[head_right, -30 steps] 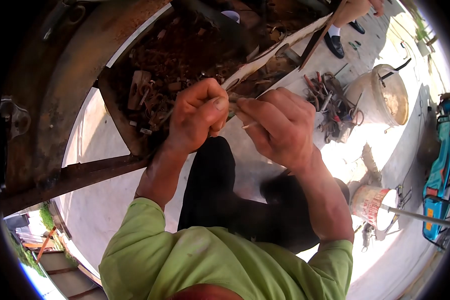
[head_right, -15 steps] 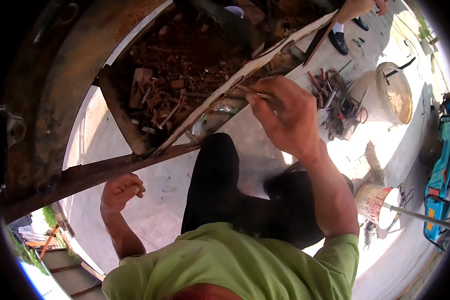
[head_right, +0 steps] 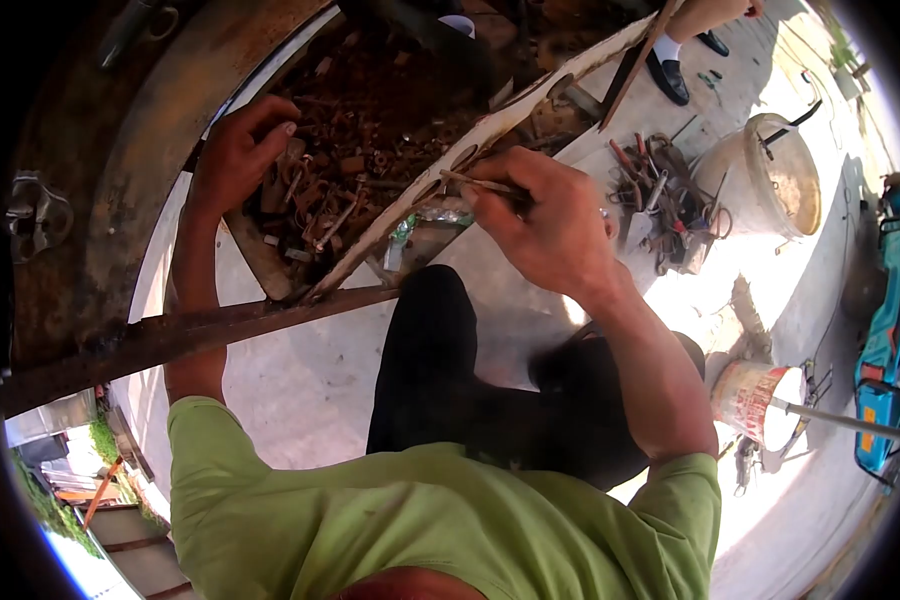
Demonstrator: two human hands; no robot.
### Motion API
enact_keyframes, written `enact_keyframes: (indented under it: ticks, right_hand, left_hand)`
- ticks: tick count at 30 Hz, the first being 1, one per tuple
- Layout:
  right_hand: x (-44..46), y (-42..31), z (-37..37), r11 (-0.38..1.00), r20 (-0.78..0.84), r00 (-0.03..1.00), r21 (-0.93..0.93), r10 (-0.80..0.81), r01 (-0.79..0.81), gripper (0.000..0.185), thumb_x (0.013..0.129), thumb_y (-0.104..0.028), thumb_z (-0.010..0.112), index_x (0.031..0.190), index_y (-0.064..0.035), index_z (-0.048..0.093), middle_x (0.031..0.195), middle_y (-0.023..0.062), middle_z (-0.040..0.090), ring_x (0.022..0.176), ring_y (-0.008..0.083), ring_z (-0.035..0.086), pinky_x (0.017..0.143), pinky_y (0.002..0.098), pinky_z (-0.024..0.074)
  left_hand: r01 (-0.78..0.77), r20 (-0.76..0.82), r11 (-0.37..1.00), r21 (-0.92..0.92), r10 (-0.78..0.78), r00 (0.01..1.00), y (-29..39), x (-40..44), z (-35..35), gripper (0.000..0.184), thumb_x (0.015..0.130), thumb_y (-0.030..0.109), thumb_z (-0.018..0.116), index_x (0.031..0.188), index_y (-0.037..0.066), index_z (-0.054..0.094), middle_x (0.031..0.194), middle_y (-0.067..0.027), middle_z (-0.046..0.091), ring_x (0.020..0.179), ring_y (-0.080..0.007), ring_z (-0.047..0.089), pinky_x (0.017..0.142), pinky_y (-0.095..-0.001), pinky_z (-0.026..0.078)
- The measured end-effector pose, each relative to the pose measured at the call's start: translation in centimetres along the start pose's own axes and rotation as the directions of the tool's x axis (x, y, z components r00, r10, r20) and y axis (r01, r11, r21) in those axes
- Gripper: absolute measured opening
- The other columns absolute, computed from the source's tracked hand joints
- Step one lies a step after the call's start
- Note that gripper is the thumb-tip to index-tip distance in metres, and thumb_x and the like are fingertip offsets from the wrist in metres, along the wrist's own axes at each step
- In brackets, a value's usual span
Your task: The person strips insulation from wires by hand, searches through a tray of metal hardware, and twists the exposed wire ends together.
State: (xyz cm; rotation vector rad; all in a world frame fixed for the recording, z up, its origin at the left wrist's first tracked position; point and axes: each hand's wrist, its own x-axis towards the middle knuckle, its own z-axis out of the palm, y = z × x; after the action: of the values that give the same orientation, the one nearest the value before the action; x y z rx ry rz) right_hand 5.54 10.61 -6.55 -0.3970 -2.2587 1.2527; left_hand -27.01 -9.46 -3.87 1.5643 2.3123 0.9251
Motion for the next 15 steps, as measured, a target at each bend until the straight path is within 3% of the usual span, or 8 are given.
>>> enact_keyframes:
  ticks: [3,6,9,12,15]
  right_hand:
    - [0.3,0.2,0.5,1.0,0.011,1.0,0.026,-0.01,0.009,0.019,0.088,-0.011,0.07,0.1,0.0024,0.07,0.085,0.0136,0.069,0.069,0.0172,0.065,0.063,0.03,0.0519]
    - [0.3,0.4,1.0,0.999,0.012,1.0,0.049,0.011,-0.011,0.017,0.087,-0.01,0.071,0.1,0.0021,0.07,0.082,0.0119,0.068,0.067,0.0163,0.063,0.062,0.0295,0.0505]
    - [0.4,0.5,1.3,1.0,0.007,1.0,0.031,0.002,-0.002,0.016,0.087,-0.008,0.071,0.099,0.0016,0.07,0.078,0.0084,0.065,0.064,0.0139,0.059,0.06,0.0277,0.0476]
    - [0.6,0.6,1.7,0.999,0.018,0.999,0.021,-0.03,0.029,0.016,0.086,-0.007,0.072,0.099,0.0024,0.07,0.077,0.0083,0.065,0.064,0.0137,0.06,0.059,0.0272,0.0479]
    - [0.9,0.8,1.7,0.999,0.016,0.999,0.028,-0.042,0.041,0.015,0.086,-0.006,0.072,0.099,0.0026,0.07,0.075,0.0085,0.065,0.064,0.0143,0.06,0.059,0.0277,0.0481]
  left_hand:
    - [-0.086,0.213,0.992,-0.094,0.105,0.971,2.3,5.0,2.9,0.016,0.098,0.017,0.063,0.111,0.008,0.065,0.106,-0.0039,0.067,0.083,-0.0172,0.062,0.073,-0.0331,0.049]
    - [-0.32,0.312,0.947,-0.025,0.312,0.897,1.6,9.1,5.8,0.013,0.093,0.018,0.061,0.101,0.008,0.06,0.088,-0.0057,0.049,0.081,-0.0192,0.048,0.079,-0.0394,0.045]
    - [-0.584,0.285,0.725,0.364,0.51,0.811,-2.0,9.3,6.6,0.016,0.091,0.018,0.064,0.102,0.006,0.064,0.096,-0.0093,0.065,0.078,-0.0235,0.063,0.067,-0.0406,0.048]
    - [-0.383,0.428,0.884,0.268,0.247,0.869,-3.0,10.0,4.8,0.014,0.09,0.016,0.061,0.099,0.006,0.057,0.086,-0.0067,0.045,0.081,-0.0231,0.046,0.081,-0.0454,0.045]
    - [-0.184,0.356,0.937,0.297,0.07,0.932,-1.0,8.8,3.5,0.011,0.084,0.017,0.066,0.086,0.006,0.065,0.079,-0.0107,0.061,0.069,-0.0262,0.059,0.067,-0.0428,0.048]
